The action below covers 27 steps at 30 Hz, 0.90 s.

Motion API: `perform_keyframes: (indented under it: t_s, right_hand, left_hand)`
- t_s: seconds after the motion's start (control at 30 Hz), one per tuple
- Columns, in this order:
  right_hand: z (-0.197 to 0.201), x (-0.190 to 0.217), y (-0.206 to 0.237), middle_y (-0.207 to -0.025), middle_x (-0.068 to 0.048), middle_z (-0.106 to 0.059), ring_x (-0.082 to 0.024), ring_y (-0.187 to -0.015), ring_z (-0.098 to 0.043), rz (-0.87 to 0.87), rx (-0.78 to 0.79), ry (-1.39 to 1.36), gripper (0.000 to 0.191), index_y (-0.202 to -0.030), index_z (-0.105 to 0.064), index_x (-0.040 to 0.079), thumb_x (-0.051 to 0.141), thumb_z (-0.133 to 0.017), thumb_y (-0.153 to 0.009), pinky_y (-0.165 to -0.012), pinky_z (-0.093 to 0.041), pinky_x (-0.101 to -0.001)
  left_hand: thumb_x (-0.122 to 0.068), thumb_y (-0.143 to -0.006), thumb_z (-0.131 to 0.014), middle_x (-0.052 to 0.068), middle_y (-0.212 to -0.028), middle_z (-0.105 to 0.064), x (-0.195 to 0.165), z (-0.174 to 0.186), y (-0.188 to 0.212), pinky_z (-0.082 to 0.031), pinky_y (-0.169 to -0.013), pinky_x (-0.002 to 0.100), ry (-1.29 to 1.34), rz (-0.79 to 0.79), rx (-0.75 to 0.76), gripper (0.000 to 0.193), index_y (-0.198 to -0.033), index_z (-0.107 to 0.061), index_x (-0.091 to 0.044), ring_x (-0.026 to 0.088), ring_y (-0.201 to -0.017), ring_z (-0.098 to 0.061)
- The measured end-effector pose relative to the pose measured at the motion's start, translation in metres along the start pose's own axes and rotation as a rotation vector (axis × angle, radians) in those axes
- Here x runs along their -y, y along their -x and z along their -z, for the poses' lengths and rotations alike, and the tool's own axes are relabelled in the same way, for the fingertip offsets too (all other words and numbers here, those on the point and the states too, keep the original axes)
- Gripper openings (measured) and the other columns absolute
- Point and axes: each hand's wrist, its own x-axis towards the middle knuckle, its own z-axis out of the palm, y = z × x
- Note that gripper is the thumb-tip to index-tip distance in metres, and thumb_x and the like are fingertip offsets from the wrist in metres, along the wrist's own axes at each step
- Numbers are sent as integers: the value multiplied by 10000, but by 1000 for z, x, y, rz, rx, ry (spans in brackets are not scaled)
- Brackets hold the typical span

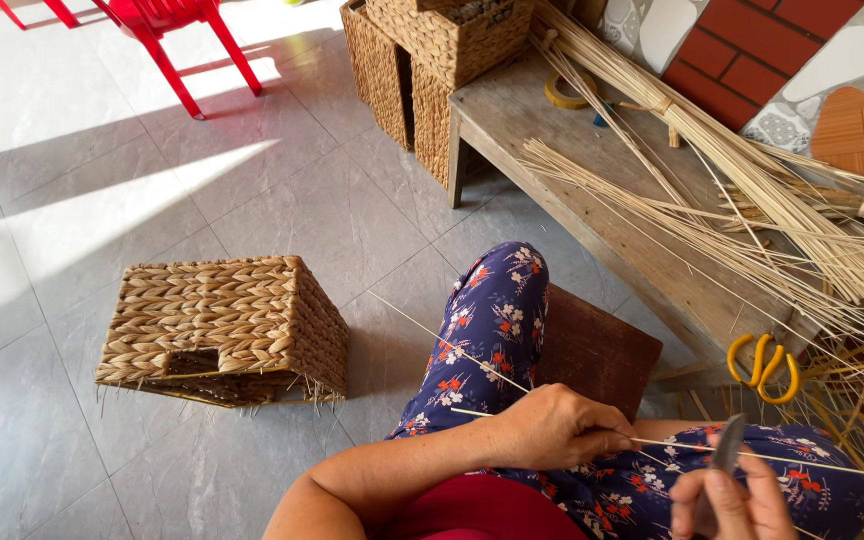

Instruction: The person gathers thin dried plant strips, separates them, and trims the ends with scissors. They then use a knife to split and smooth individual strips, preparing them for weaving.

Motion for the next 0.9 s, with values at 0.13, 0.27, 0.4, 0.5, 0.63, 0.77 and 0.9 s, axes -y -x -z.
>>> perform_keyframes:
  t_s: [0.13,0.27,0.4,0.5,0.63,0.77,0.9]
  right_hand:
    - [23,4,8,-762,-181,-633,-199,-529,-562,172,-118,-97,341,-1397,-519,14,91,-513,-1065,-473,-475,-305]
    - [40,12,24,-750,-141,-611,-169,-543,-527,311,-259,-131,225,-1320,-535,-24,59,-540,-1111,-488,-424,-263]
    - [48,31,35,-831,-124,-635,-159,-557,-520,335,-402,-195,220,-1354,-537,-44,47,-556,-1155,-489,-420,-255]
    - [34,45,34,-810,-106,-641,-132,-540,-523,351,-355,-291,356,-1465,-543,-14,40,-557,-1114,-539,-444,-269]
    - [-19,43,46,-738,-91,-624,-103,-509,-513,160,-297,-54,468,-1504,-535,25,64,-541,-1038,-490,-447,-232]
    - [-60,33,43,-739,-113,-694,-108,-486,-585,9,71,-33,532,-1517,-384,46,82,-529,-1006,-464,-487,-225]
    - [-54,31,38,-775,-115,-697,-112,-527,-600,-3,85,-89,375,-1409,-474,10,128,-521,-1056,-496,-481,-225]
  left_hand:
    - [-279,-1030,-644,79,-973,-769,4,15,6,-606,-769,333,45,-55,14,188,-1106,-753,-146,240,-851,-755]
    - [-212,-1001,-655,87,-956,-780,7,32,15,-604,-725,323,26,55,42,166,-1084,-756,-110,230,-813,-765]
    - [-157,-988,-668,72,-864,-772,1,45,22,-590,-651,280,62,155,-12,159,-1094,-760,-83,151,-719,-745]
    - [-162,-975,-667,61,-725,-732,-7,43,19,-546,-550,267,84,380,-14,178,-1098,-763,-77,105,-585,-673]
    - [-154,-990,-643,44,-725,-722,-13,22,7,-537,-528,255,162,372,-14,186,-1118,-753,-78,71,-572,-652]
    - [-141,-981,-653,71,-654,-694,-17,5,-3,-513,-518,273,131,383,92,189,-1122,-764,-82,94,-553,-617]
    - [-120,-967,-653,53,-722,-724,-17,0,-4,-524,-530,265,109,319,131,202,-1137,-754,-79,78,-569,-651]
